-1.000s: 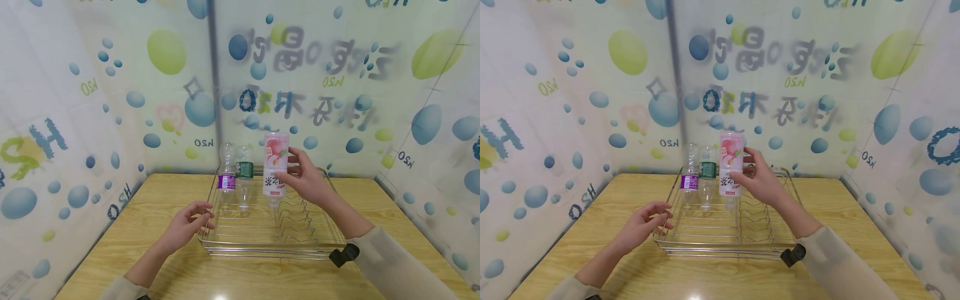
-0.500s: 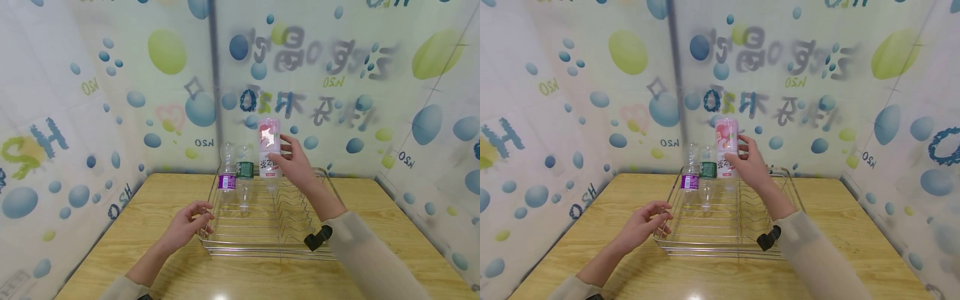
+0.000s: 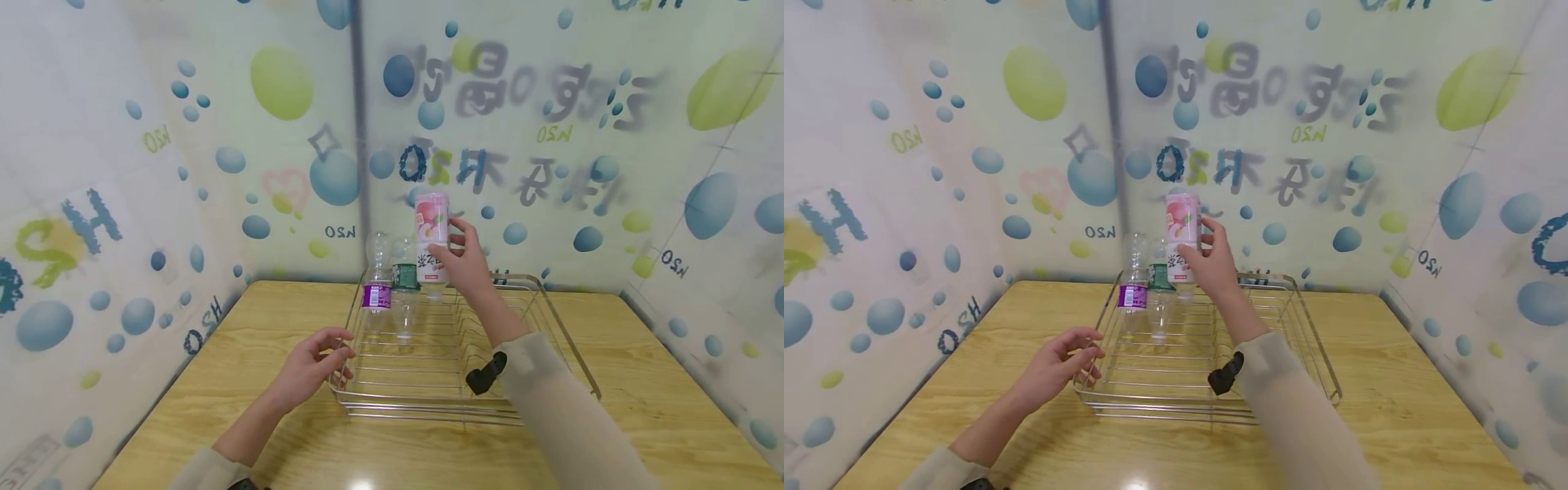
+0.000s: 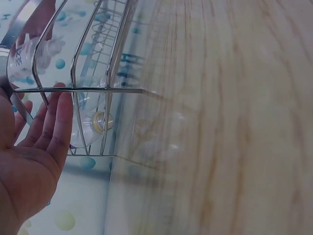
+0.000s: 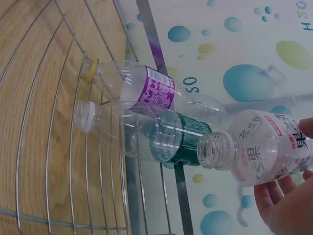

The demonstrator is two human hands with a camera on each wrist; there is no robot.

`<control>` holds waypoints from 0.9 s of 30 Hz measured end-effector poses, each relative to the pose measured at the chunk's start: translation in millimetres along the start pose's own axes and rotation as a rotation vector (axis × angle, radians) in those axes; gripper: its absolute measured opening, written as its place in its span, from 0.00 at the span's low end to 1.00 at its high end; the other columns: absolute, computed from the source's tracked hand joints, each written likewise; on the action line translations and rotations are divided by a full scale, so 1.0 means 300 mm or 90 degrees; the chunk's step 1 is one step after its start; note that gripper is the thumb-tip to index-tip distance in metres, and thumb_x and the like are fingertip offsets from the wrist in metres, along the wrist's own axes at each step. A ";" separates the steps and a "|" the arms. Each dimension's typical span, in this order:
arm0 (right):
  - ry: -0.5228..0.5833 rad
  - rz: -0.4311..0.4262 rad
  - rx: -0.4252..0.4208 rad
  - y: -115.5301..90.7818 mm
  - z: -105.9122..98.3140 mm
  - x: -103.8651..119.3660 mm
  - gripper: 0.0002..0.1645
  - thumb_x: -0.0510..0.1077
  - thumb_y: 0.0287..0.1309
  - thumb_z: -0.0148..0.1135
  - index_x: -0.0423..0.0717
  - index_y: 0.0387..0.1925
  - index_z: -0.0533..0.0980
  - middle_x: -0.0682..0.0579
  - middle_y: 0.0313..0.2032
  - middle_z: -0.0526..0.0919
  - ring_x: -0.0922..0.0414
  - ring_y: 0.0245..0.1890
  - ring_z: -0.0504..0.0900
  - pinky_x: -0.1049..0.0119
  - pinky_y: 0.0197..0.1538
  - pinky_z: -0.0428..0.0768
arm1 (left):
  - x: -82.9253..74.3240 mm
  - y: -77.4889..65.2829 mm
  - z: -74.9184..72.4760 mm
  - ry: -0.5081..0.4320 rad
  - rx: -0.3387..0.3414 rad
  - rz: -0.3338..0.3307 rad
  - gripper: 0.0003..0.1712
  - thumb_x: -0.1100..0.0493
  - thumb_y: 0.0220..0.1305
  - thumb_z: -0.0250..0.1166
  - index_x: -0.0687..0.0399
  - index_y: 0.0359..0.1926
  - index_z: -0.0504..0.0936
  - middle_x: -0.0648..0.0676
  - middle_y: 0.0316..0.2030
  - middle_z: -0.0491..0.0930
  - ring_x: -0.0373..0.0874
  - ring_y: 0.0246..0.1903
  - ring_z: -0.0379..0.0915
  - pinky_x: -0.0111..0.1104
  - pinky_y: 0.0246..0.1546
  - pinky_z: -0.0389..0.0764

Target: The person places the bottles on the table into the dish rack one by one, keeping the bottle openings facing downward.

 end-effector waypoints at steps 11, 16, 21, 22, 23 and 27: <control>0.006 0.035 -0.003 0.029 0.025 -0.071 0.47 0.51 0.77 0.67 0.63 0.87 0.53 0.42 0.74 0.69 0.44 0.66 0.79 0.49 0.61 0.88 | -0.002 -0.002 0.001 -0.001 -0.010 -0.001 0.23 0.60 0.84 0.60 0.69 0.71 0.72 0.75 0.53 0.81 0.47 0.38 0.89 0.39 0.38 0.94; 0.003 0.053 0.005 0.036 0.024 -0.112 0.49 0.51 0.77 0.67 0.63 0.87 0.52 0.41 0.74 0.69 0.43 0.67 0.79 0.47 0.64 0.87 | 0.000 0.001 0.000 0.001 -0.011 0.000 0.23 0.60 0.84 0.60 0.68 0.71 0.72 0.77 0.54 0.80 0.46 0.38 0.90 0.40 0.38 0.94; -0.014 0.079 0.027 0.033 0.025 -0.144 0.50 0.50 0.78 0.66 0.61 0.88 0.49 0.40 0.75 0.68 0.40 0.69 0.78 0.43 0.68 0.85 | 0.002 0.002 -0.001 -0.002 -0.012 0.004 0.20 0.60 0.84 0.60 0.64 0.70 0.74 0.78 0.54 0.80 0.46 0.38 0.90 0.41 0.37 0.94; -0.017 0.085 0.032 0.032 0.024 -0.149 0.50 0.50 0.78 0.66 0.61 0.88 0.48 0.39 0.76 0.68 0.40 0.69 0.78 0.42 0.69 0.84 | 0.000 0.002 -0.001 -0.001 -0.013 0.006 0.20 0.60 0.84 0.61 0.63 0.69 0.75 0.77 0.54 0.80 0.47 0.38 0.90 0.41 0.37 0.94; -0.022 0.090 0.037 0.031 0.022 -0.153 0.50 0.50 0.78 0.65 0.60 0.88 0.47 0.38 0.76 0.68 0.39 0.70 0.78 0.42 0.69 0.83 | -0.001 0.002 -0.002 0.002 -0.014 0.008 0.19 0.60 0.84 0.61 0.63 0.69 0.75 0.77 0.53 0.80 0.47 0.38 0.90 0.41 0.37 0.94; -0.041 0.110 0.049 0.032 0.010 -0.175 0.51 0.47 0.79 0.62 0.57 0.89 0.44 0.35 0.76 0.67 0.38 0.71 0.77 0.40 0.73 0.80 | -0.004 0.003 -0.002 0.009 -0.016 0.010 0.19 0.61 0.84 0.61 0.64 0.68 0.75 0.76 0.52 0.81 0.47 0.38 0.90 0.42 0.37 0.94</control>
Point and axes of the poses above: each hand's wrist, its own y-axis towards the middle knuckle, its own z-axis out of the palm, x = y × z, the point moved 10 cm from there along y, towards the middle knuckle
